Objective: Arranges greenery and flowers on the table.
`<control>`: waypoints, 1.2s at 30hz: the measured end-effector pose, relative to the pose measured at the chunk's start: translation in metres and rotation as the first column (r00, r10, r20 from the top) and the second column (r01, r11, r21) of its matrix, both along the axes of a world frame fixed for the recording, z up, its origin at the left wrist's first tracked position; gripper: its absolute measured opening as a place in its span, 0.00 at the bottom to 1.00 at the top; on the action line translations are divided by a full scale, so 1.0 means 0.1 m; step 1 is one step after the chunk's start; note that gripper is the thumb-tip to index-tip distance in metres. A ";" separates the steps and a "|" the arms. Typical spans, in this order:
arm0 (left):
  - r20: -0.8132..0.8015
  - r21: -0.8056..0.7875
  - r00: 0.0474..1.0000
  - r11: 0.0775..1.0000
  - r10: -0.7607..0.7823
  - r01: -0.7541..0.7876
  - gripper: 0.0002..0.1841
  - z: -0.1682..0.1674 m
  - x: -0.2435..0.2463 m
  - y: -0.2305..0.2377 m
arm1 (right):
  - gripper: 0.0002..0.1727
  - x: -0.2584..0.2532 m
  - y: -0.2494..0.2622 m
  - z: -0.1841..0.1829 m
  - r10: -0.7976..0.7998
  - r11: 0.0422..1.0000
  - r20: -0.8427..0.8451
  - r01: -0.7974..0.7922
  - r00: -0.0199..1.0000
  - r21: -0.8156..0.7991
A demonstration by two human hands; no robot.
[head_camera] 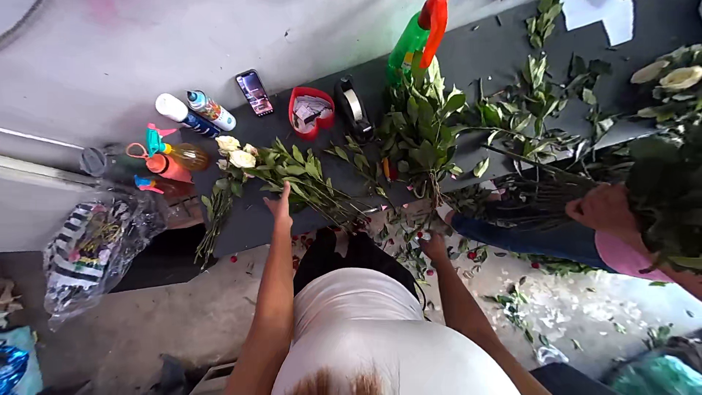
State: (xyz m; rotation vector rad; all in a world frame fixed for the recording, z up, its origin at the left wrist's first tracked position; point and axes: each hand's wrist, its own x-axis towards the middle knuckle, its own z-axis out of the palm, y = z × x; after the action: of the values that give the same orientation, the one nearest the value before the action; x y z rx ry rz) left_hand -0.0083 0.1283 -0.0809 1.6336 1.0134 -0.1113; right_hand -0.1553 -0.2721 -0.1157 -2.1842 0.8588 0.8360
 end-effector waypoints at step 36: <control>0.517 -0.563 0.854 0.773 0.056 0.291 0.13 1.36 0.18 -1.44 | 0.15 1.12 1.49 1.08 0.372 0.912 0.776 -0.355 0.509 -0.204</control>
State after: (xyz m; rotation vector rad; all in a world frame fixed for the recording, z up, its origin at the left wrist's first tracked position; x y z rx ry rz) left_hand 0.0096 -0.0156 0.0550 1.0116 0.3783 -0.0838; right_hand -0.0429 -0.1228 -0.0077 -2.4243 -0.0793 -0.0861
